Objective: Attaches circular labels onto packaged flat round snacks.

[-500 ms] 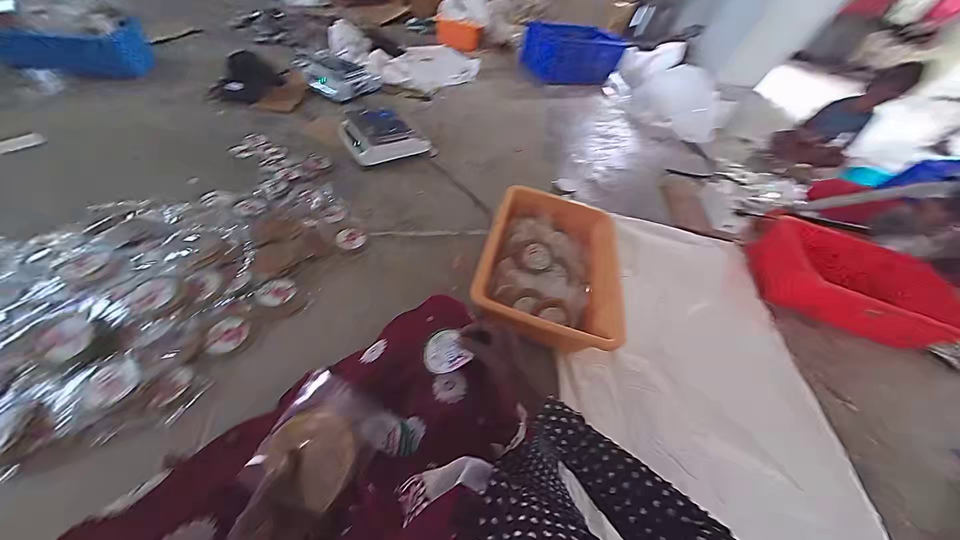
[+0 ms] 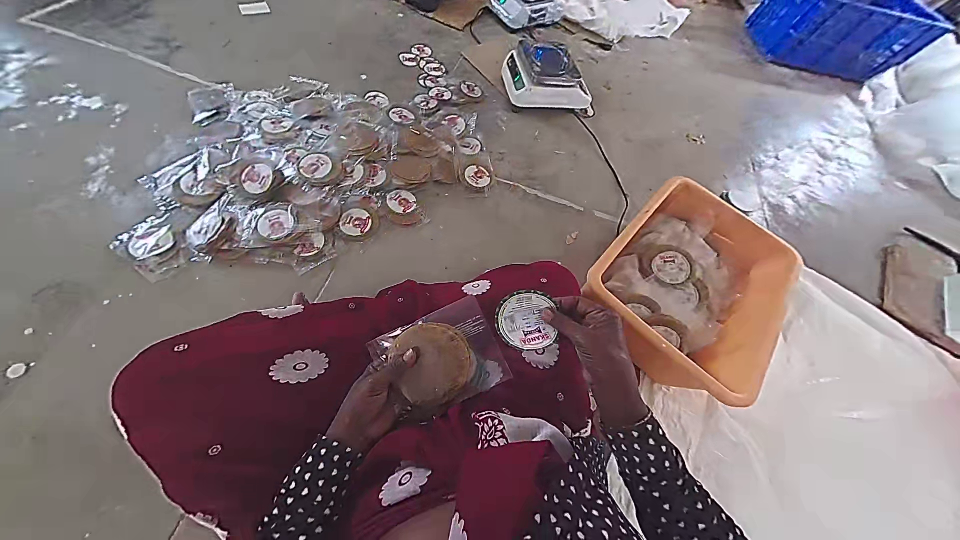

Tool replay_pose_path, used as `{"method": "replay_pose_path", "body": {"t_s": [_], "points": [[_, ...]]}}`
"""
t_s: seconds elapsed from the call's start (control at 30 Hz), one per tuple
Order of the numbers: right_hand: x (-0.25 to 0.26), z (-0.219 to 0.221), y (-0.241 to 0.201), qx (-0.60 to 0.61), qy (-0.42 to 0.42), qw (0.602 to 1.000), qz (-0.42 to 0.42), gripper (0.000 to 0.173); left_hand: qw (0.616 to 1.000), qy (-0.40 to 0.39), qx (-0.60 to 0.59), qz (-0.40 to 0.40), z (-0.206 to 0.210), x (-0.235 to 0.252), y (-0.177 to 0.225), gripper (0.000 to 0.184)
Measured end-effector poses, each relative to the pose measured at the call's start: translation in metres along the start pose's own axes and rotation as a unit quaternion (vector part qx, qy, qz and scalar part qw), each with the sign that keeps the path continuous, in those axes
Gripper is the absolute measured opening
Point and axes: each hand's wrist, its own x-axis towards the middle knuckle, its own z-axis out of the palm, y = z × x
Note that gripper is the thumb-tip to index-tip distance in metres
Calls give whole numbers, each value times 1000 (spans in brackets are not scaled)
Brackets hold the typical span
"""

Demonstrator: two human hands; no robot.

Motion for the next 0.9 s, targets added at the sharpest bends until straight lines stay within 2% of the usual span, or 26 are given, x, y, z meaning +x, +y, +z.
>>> {"method": "replay_pose_path", "body": {"t_s": [0.23,0.3,0.63,0.9], "points": [[0,2,-1,-46,-34,998,-21,13,1000,15,-6,-15,-1,0,0,30],[0,1,0,-47,-55,997,-25,14,1000,-2,-7,-12,-6,2,-2,33],[-4,18,-10,-36,-155,987,32,17,999,-23,-20,-21,-8,3,-1,36],[-6,36,-15,-53,-214,975,19,19,998,-37,-32,-35,-16,8,-6,36]]}}
